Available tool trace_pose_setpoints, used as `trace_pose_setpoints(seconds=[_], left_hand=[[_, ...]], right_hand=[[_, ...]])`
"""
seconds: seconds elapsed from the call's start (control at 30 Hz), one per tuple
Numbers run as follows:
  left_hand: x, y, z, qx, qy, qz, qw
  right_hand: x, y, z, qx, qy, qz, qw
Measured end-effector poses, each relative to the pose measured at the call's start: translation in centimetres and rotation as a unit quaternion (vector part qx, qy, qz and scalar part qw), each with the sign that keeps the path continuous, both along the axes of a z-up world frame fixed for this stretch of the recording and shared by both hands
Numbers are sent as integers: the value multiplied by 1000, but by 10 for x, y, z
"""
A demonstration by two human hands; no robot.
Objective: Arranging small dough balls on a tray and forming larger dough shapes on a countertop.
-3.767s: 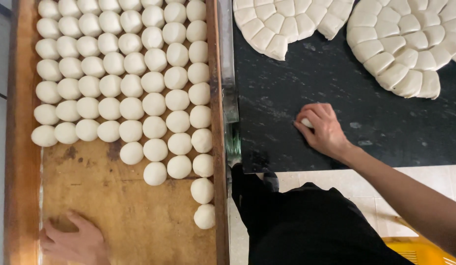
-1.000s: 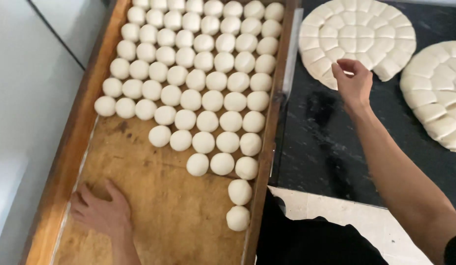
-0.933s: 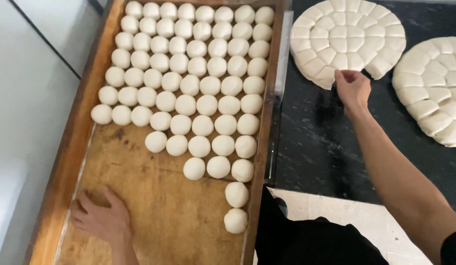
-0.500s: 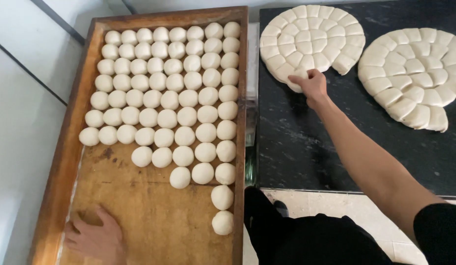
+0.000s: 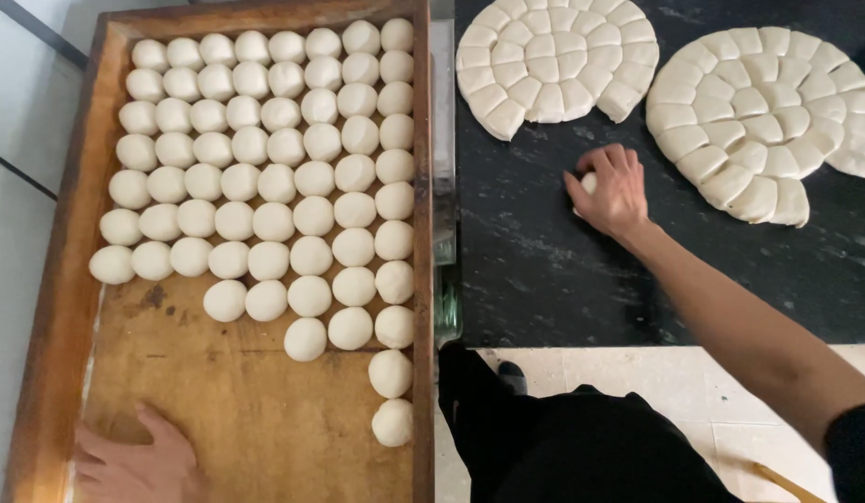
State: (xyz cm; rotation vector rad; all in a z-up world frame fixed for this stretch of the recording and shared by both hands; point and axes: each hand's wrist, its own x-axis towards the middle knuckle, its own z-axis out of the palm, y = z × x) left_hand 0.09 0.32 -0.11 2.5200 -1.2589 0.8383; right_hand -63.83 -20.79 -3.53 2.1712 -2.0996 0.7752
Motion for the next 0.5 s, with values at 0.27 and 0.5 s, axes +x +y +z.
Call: trace_pose_setpoints(seconds=[0.27,0.5], left_hand=[[-6,0,10,1,88,-21,996],[3,-5,0,12,102,22,994]], right_hand=[[71,84,27,-10,-54,116,992],[-9,45,-2,22,-10,61,998]])
